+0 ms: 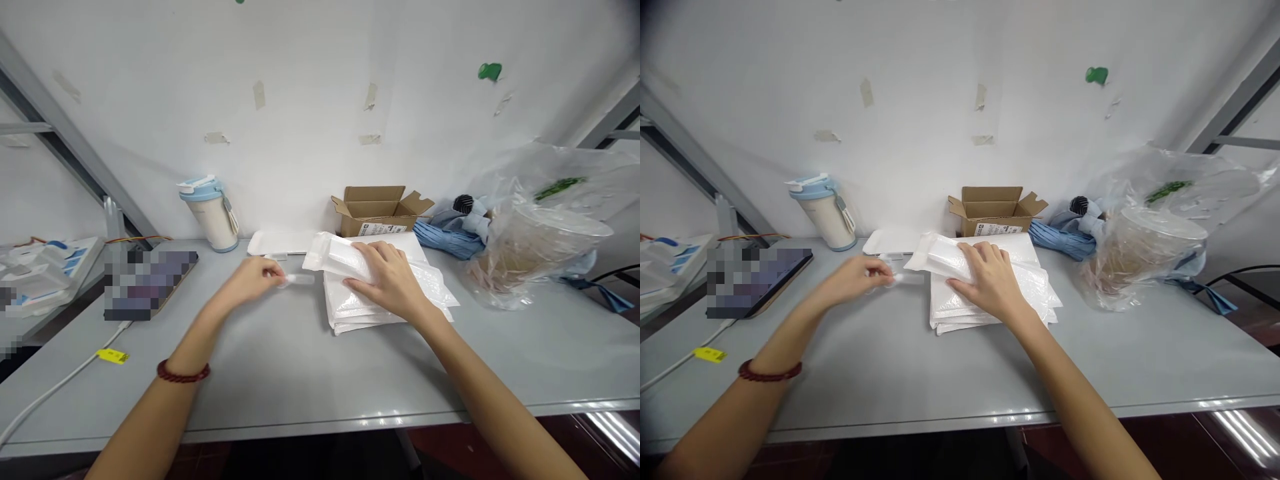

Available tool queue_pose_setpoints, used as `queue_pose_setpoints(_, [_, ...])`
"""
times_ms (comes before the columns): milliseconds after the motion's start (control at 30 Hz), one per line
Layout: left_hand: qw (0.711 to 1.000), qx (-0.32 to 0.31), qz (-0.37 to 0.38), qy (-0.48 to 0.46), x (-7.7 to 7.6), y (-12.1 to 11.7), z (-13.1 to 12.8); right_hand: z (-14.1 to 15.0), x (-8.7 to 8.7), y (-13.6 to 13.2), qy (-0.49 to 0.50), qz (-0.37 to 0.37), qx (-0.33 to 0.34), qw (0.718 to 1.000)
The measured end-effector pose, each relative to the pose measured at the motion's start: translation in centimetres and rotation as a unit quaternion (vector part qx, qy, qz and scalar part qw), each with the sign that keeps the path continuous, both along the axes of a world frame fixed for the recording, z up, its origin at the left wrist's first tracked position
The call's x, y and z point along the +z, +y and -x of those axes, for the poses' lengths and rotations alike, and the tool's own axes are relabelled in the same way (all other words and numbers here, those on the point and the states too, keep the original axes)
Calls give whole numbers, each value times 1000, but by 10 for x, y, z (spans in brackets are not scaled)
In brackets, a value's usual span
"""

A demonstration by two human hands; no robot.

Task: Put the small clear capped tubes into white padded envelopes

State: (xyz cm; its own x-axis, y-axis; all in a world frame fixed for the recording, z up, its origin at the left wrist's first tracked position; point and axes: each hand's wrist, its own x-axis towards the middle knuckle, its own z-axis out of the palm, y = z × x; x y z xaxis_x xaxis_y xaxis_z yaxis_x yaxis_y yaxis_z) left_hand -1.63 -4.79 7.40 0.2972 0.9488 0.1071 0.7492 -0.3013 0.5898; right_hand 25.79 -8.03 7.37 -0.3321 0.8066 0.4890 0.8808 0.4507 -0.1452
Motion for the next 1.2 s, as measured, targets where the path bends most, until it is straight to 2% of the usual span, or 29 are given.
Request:
queue_pose_setpoints(133, [985, 94, -41, -136, 23, -4, 22, 1, 0, -1, -9, 5, 5, 1000])
queue_pose_setpoints(233, [970, 122, -49, -205, 26, -6, 23, 2, 0, -2, -15, 4, 5, 1000])
queue_pose_setpoints(433, [977, 58, -40, -200, 14, -13, -10, 4, -3, -3, -16, -25, 40, 999])
queue_pose_setpoints(600, [959, -21, 24, -281, 5, -21, -33, 4, -4, -2, -11, -51, 63, 997])
queue_pose_setpoints(700, [951, -8, 25, -308, 7, -22, -31, 2, -3, -2, 4, -50, 61, 997])
queue_pose_setpoints(800, [967, 88, -41, -238, 12, -15, -15, 1, -2, -1, 14, -47, 55, 997])
queue_pose_setpoints(900, [985, 157, -65, -34, 10, -3, 10, 0, -1, -1, 15, -46, 48, 998])
queue_pose_setpoints(1000, [984, 131, -28, 115, 1, 8, 30, 0, -2, -1, 11, -43, 40, 998])
queue_pose_setpoints(1067, [982, 110, 6, 152, -6, 12, 36, 0, -3, -1, 12, -44, 39, 998])
queue_pose_setpoints(1200, [974, 107, 48, 196, -14, 14, 35, 0, -3, -1, 20, -43, 44, 998])
